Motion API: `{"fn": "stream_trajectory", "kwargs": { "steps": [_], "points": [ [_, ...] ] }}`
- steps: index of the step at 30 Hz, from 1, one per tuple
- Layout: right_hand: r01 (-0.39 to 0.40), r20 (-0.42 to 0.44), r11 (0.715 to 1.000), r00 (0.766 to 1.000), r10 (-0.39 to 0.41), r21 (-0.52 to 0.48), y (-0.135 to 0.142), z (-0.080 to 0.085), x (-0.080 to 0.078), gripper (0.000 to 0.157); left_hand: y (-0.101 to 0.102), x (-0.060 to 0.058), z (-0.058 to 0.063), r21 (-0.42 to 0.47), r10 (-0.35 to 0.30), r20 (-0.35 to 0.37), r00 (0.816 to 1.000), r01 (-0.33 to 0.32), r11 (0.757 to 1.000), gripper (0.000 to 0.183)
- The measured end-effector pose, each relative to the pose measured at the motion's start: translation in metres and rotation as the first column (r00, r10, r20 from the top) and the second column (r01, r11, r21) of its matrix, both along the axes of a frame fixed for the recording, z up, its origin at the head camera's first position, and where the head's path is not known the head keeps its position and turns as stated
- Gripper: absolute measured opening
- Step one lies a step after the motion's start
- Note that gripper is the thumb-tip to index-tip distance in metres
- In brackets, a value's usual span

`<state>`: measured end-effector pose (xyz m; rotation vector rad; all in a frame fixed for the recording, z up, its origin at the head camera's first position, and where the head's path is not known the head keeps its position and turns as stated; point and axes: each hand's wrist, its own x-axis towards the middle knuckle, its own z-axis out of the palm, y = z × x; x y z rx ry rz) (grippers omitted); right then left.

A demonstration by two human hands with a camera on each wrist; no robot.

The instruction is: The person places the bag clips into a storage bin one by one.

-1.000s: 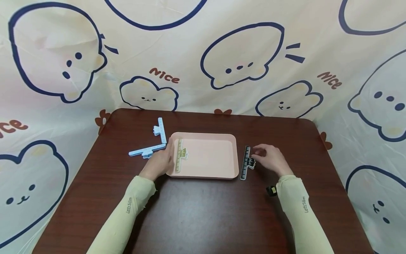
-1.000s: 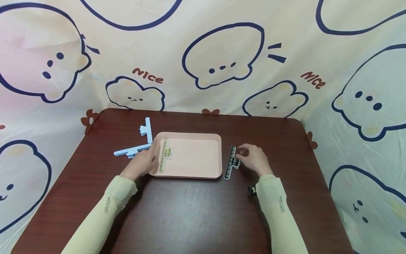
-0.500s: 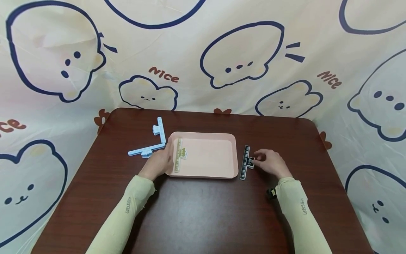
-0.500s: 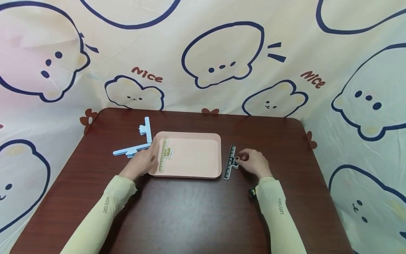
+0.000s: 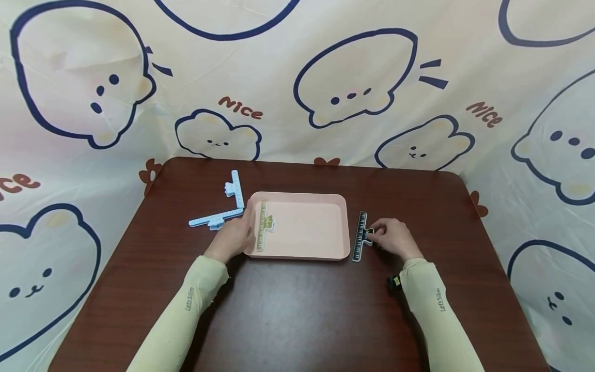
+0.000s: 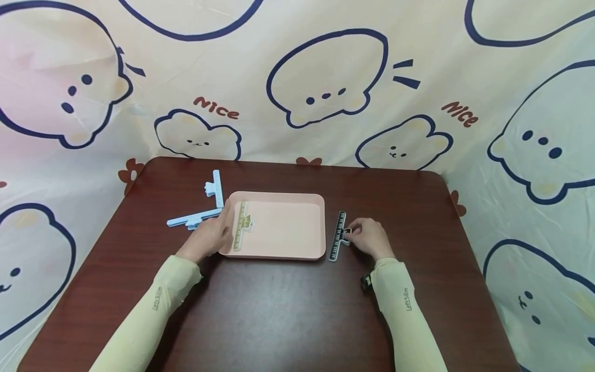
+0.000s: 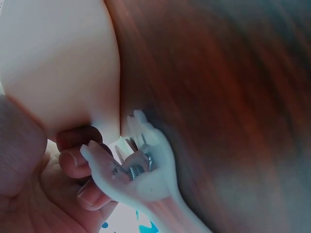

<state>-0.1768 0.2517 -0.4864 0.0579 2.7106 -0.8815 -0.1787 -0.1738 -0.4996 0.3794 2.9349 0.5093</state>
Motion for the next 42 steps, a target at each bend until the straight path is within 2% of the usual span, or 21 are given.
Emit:
{"fn": "stream_trajectory", "kwargs": {
  "steps": [7, 18, 26, 30, 34, 39, 42],
  "points": [
    [0.021, 0.01, 1.0, 1.0, -0.021, -0.016, -0.001, -0.003, -0.001, 0.034, 0.0, -0.001, 0.0, -0.011, 0.002, 0.008, 1.0, -0.001, 1.0, 0.077],
    [0.022, -0.065, 1.0, 0.998, -0.022, 0.003, -0.001, -0.003, -0.003, 0.029, 0.0, -0.002, 0.002, 0.009, 0.015, 0.039, 0.999, -0.016, 1.0, 0.079],
    [0.021, -0.048, 0.995, 0.999, -0.026, -0.101, 0.0, -0.001, -0.004, 0.024, -0.002, -0.005, -0.001, -0.011, 0.0, 0.016, 1.0, 0.001, 1.0, 0.078],
    [0.053, -0.02, 0.988, 0.998, -0.057, -0.147, 0.001, -0.001, -0.004, 0.026, -0.001, -0.005, 0.0, -0.012, 0.003, 0.037, 0.999, -0.003, 1.0, 0.079],
    [0.088, -0.013, 0.963, 0.996, -0.094, -0.253, 0.002, -0.001, -0.004, 0.029, -0.001, -0.004, 0.001, -0.004, 0.01, 0.05, 0.999, -0.01, 1.0, 0.08],
    [0.144, 0.035, 0.903, 0.989, -0.143, -0.406, 0.0, 0.004, -0.007, 0.031, -0.002, -0.004, 0.0, 0.003, 0.007, 0.043, 0.999, -0.008, 1.0, 0.08],
    [0.179, 0.08, 0.871, 0.984, -0.161, -0.458, -0.003, 0.009, -0.008, 0.034, -0.002, -0.004, 0.0, 0.001, 0.01, 0.048, 0.999, -0.01, 1.0, 0.08]
  ]
}}
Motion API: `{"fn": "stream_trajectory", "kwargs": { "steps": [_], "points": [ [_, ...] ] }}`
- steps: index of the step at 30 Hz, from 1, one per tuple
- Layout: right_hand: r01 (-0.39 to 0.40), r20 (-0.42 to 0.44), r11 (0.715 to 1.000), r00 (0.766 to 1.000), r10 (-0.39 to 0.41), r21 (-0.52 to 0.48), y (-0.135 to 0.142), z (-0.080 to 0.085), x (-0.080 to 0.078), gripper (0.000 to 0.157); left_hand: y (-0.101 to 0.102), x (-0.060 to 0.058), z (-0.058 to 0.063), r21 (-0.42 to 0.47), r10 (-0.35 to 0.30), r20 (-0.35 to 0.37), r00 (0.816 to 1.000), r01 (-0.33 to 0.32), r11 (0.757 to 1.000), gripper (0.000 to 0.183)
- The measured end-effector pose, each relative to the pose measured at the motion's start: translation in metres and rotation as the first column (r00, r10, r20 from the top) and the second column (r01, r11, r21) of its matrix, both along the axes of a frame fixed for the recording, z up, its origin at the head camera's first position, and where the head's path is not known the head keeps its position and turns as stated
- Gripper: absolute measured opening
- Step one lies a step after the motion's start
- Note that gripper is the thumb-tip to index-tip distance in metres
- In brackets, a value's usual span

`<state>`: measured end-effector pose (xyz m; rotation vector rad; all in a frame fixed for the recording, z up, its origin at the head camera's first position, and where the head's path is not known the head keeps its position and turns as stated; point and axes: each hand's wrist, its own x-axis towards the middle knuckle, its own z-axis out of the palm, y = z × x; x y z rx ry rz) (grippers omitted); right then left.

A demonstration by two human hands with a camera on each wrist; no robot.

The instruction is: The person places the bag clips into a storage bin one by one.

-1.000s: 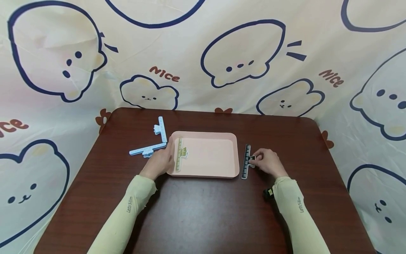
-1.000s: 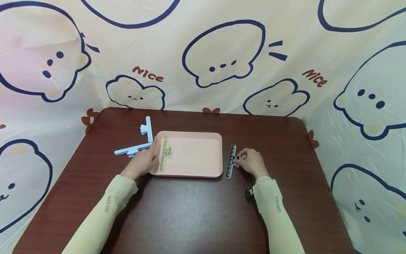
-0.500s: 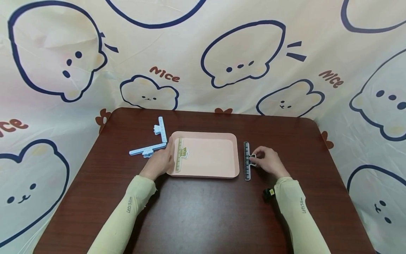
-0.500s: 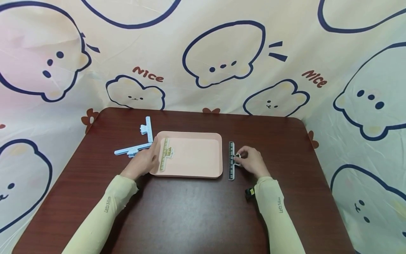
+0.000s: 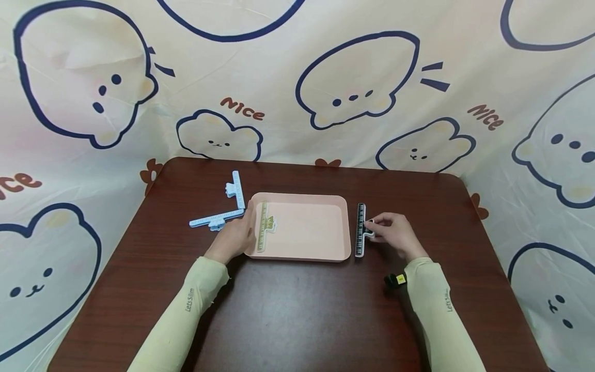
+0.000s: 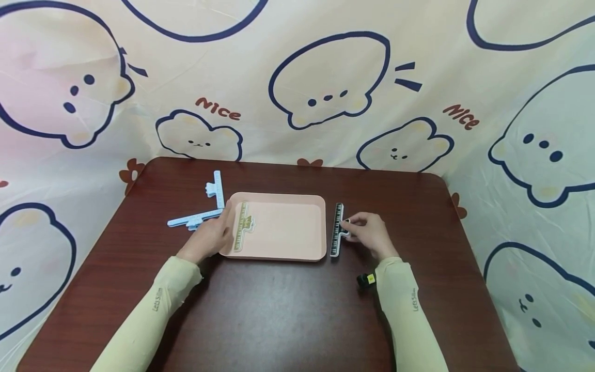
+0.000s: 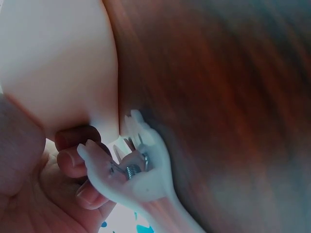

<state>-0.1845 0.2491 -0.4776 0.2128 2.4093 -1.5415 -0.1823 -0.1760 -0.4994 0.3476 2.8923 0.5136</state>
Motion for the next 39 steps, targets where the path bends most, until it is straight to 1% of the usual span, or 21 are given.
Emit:
{"fn": "stream_trajectory", "kwargs": {
  "steps": [5, 9, 15, 21, 25, 29, 35, 39],
  "points": [
    [0.024, 0.031, 0.994, 0.999, -0.021, -0.111, -0.004, 0.006, -0.001, 0.034, 0.0, 0.0, 0.0, -0.001, 0.009, 0.016, 1.0, -0.009, 1.0, 0.081],
    [0.023, 0.037, 0.987, 0.999, -0.017, -0.161, -0.007, 0.012, -0.001, 0.032, 0.0, 0.0, 0.0, 0.0, 0.012, 0.023, 1.0, -0.012, 1.0, 0.081],
    [0.003, 0.048, 0.984, 0.999, 0.006, -0.177, -0.016, 0.02, -0.003, 0.032, 0.0, 0.001, -0.001, 0.004, 0.013, 0.028, 1.0, -0.013, 1.0, 0.082],
    [-0.026, 0.066, 0.981, 0.997, 0.04, -0.193, -0.027, 0.023, -0.008, 0.032, 0.0, 0.001, -0.001, 0.007, 0.008, 0.021, 1.0, -0.008, 1.0, 0.081],
    [-0.055, 0.06, 0.978, 0.996, 0.069, -0.201, -0.037, 0.026, -0.012, 0.03, 0.0, -0.001, -0.001, -0.002, 0.002, 0.013, 1.0, -0.002, 1.0, 0.08],
    [-0.078, 0.044, 0.973, 0.995, 0.089, -0.219, -0.048, 0.031, -0.015, 0.027, 0.0, -0.003, -0.001, -0.011, -0.002, -0.003, 1.0, 0.002, 1.0, 0.078],
    [-0.078, 0.071, 0.976, 0.993, 0.094, -0.204, -0.069, 0.035, -0.021, 0.027, 0.0, -0.002, -0.001, -0.01, 0.002, 0.005, 1.0, -0.002, 1.0, 0.078],
    [-0.085, 0.071, 0.972, 0.992, 0.103, -0.218, -0.083, 0.035, -0.024, 0.025, -0.001, -0.001, -0.002, -0.008, -0.009, -0.013, 1.0, 0.009, 1.0, 0.077]
  ]
}}
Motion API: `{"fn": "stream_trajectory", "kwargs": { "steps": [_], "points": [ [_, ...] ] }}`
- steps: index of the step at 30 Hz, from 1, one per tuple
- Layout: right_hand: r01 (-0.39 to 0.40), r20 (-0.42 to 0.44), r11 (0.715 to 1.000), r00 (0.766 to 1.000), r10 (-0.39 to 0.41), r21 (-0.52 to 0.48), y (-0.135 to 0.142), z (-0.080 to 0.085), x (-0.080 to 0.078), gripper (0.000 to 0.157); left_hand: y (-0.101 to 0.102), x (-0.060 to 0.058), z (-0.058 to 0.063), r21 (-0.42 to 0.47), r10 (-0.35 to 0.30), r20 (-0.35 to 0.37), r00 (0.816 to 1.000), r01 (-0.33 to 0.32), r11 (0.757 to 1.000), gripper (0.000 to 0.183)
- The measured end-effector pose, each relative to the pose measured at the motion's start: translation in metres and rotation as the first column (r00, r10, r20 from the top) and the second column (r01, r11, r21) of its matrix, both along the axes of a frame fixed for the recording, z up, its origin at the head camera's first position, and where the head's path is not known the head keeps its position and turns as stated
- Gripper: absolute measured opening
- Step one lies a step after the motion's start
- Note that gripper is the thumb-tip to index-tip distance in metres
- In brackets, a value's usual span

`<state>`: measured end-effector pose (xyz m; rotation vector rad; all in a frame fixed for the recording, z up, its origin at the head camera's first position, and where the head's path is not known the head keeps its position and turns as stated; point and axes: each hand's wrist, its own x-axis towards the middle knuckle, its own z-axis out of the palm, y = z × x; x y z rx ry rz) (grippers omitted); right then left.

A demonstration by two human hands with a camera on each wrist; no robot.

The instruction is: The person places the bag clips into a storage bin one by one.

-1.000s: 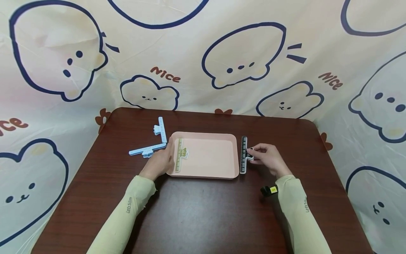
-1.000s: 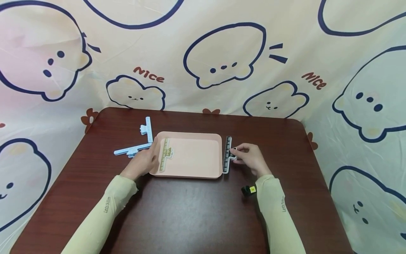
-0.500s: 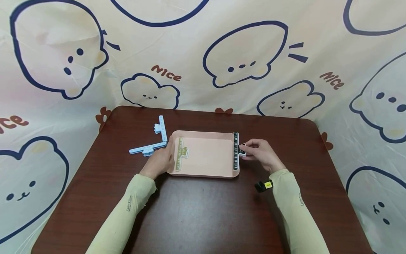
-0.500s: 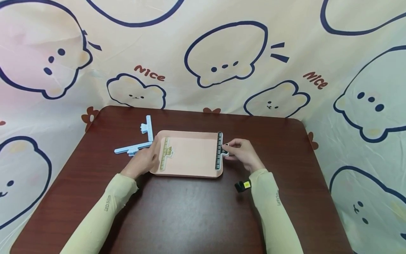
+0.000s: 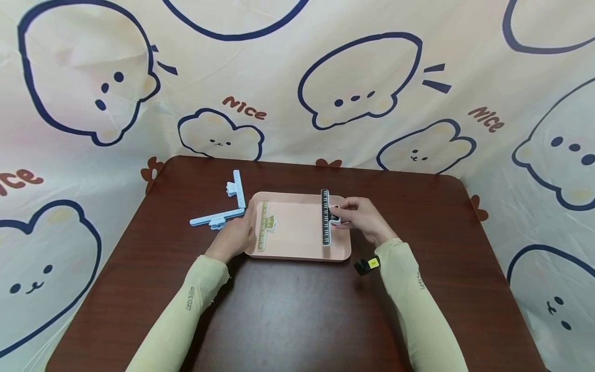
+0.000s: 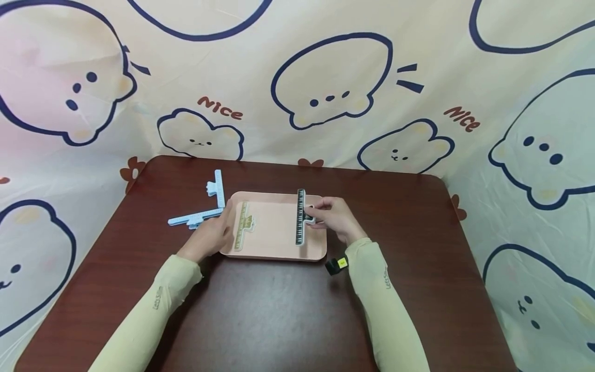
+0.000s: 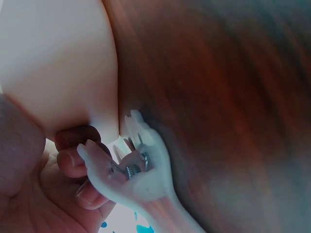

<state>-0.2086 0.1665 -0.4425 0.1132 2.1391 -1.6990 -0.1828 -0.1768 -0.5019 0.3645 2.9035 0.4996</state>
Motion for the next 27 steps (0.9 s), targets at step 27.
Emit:
{"fn": "stream_trajectory", "kwargs": {
  "steps": [27],
  "points": [
    [-0.007, 0.05, 0.998, 0.999, 0.01, -0.062, -0.065, -0.004, -0.012, 0.024, 0.0, 0.0, 0.0, 0.007, 0.009, 0.003, 1.0, -0.009, 1.0, 0.077]
  ]
}}
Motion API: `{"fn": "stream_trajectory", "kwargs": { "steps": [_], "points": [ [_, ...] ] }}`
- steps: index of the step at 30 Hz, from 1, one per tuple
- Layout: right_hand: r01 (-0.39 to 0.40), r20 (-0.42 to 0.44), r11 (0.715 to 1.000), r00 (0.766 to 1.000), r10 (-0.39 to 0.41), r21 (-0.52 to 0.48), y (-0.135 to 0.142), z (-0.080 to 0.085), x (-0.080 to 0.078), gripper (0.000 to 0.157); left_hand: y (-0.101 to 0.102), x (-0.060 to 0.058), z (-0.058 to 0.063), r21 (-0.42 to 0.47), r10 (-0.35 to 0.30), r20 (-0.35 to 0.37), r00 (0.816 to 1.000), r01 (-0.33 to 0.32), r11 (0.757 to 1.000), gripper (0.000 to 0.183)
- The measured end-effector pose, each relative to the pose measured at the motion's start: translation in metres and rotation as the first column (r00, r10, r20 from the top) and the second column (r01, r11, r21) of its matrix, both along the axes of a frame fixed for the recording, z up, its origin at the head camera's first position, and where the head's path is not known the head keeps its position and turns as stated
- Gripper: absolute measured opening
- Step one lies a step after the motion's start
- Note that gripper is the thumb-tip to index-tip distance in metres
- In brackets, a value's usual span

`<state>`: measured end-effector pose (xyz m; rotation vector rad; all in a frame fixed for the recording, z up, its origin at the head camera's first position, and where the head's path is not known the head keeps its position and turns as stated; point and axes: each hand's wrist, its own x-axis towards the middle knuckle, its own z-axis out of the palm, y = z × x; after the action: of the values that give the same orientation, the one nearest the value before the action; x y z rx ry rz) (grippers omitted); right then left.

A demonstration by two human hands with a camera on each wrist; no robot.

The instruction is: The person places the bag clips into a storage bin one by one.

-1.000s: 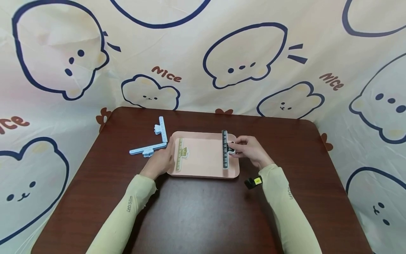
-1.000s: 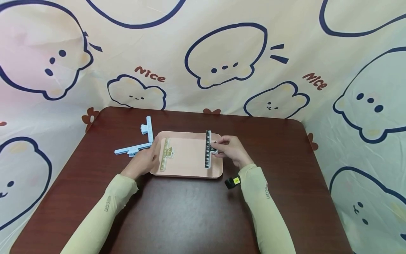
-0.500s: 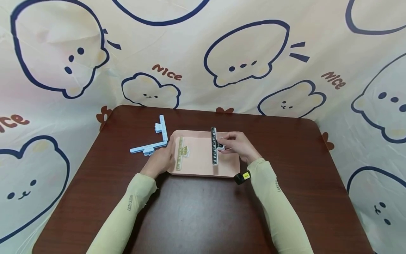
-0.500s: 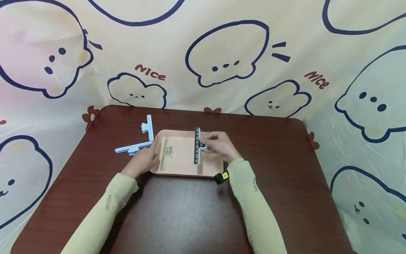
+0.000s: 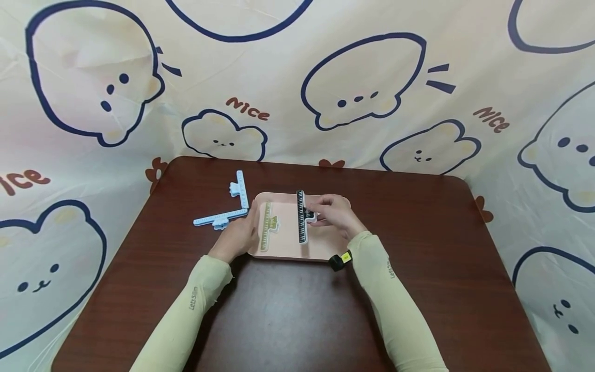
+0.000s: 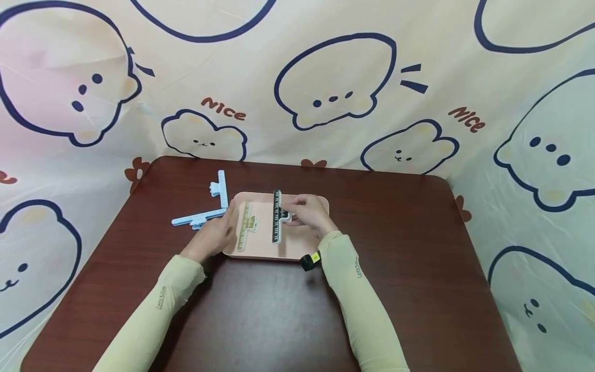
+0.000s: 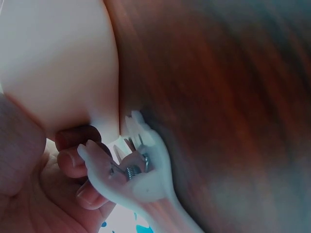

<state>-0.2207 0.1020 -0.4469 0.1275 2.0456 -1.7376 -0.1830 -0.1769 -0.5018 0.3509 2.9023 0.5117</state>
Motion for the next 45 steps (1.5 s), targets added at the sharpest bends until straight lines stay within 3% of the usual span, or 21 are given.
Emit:
{"fn": "stream_trajectory", "kwargs": {
  "steps": [18, 33, 45],
  "points": [
    [-0.003, 0.026, 1.0, 1.0, 0.003, 0.011, -0.023, -0.015, 0.0, 0.02, 0.0, 0.0, 0.0, -0.009, 0.009, 0.003, 1.0, -0.009, 1.0, 0.079],
    [-0.001, 0.027, 0.987, 1.0, -0.004, 0.161, -0.032, -0.026, -0.006, 0.014, -0.001, 0.001, 0.0, 0.005, -0.009, -0.025, 1.0, 0.009, 1.0, 0.079],
    [-0.043, 0.067, 0.988, 0.997, 0.034, 0.146, -0.032, -0.031, -0.012, 0.014, 0.0, 0.002, -0.001, -0.001, 0.006, -0.019, 1.0, -0.006, 1.0, 0.078]
  ]
}}
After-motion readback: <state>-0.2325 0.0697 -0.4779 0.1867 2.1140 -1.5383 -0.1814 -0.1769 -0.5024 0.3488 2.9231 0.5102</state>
